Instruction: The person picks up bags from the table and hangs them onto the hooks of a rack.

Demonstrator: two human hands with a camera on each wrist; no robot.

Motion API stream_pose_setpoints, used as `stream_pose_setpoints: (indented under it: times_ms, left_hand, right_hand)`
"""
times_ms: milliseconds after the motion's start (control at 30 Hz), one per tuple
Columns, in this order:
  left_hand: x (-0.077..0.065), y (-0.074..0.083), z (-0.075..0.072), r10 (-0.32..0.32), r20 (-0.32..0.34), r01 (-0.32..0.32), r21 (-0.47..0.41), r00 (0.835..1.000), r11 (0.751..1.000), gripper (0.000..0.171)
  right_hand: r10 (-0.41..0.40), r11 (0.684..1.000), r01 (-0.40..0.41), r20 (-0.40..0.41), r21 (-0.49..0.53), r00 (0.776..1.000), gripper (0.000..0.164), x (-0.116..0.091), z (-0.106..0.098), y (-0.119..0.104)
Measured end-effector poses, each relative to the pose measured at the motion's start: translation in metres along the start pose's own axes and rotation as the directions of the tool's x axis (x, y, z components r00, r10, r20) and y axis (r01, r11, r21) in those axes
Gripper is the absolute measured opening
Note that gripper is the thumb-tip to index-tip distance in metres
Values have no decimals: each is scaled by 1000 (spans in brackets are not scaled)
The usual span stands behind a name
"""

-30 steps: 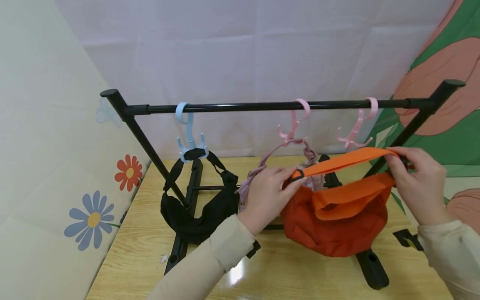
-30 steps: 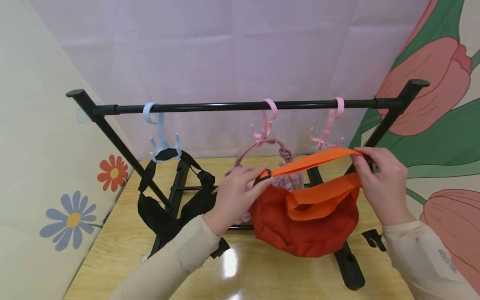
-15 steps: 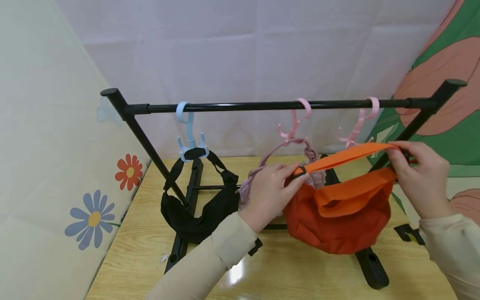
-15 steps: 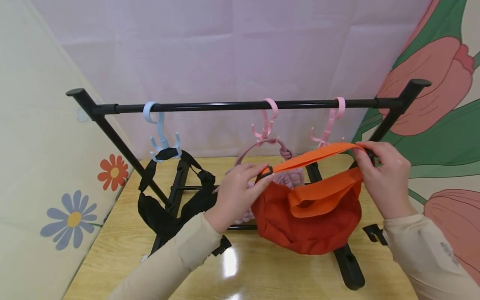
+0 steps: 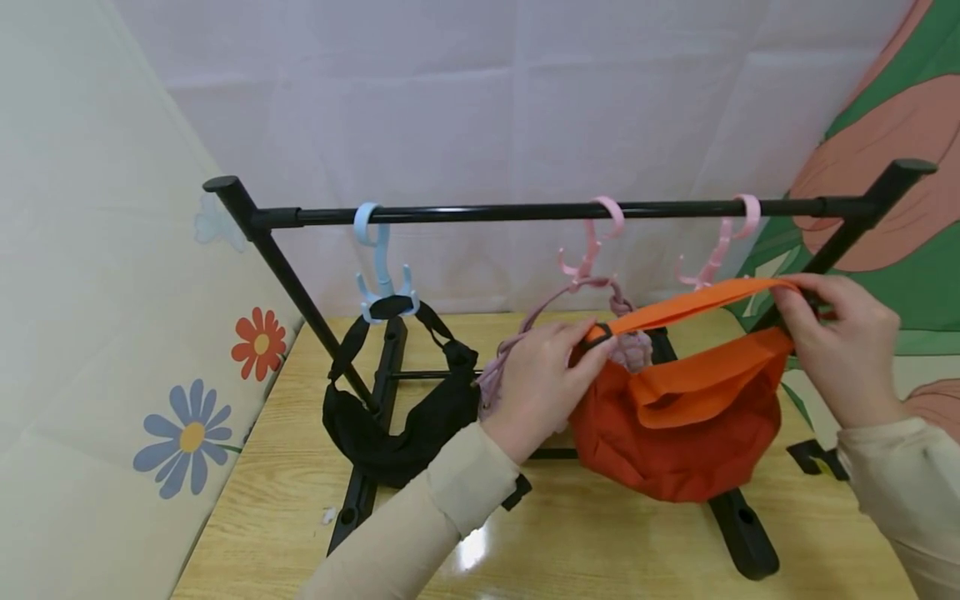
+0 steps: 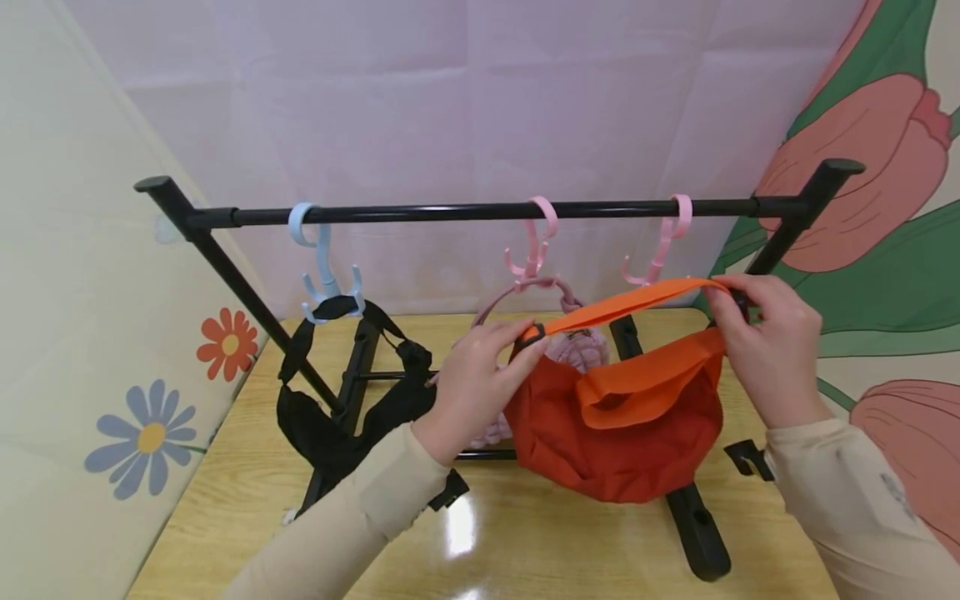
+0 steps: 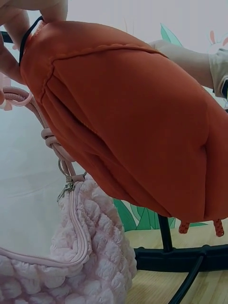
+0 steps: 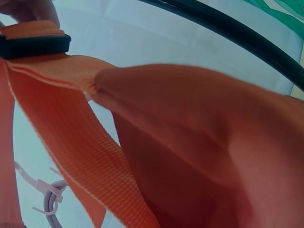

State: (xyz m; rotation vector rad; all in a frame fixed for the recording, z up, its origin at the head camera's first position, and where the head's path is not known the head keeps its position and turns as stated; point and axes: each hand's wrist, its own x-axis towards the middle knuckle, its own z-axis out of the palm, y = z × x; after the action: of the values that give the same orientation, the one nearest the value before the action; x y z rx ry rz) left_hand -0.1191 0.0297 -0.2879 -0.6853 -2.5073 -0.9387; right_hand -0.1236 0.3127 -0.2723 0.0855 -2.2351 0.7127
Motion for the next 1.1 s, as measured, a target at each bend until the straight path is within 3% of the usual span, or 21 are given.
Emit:
stream_pose_setpoints:
  times_ms: [233,500,800,967,1100]
  left_hand:
    - [2,2,0,0,-48,1,1,999,1000,38]
    - [4,3,0,8,-71,-8,12,997,1000,39]
    - [6,4,-1,-20,-52,20,-4,998,1000,39]
    - [7,5,0,-18,-37,18,-4,999,1000,37]
    - [8,4,1,-4,-39,4,9,999,1000,33]
  right_hand:
    - [63,998,-63,10,25,998,25,5,1,0]
    - [73,996,-74,23,55,997,28,9,1,-2]
    - [117,990,-121,61,75,991,34,14,0,-4]
    - [134,977,-146,85,155,987,19,17,-1,-1]
    - [148,975,-166,124,150,981,6,19,1,2]
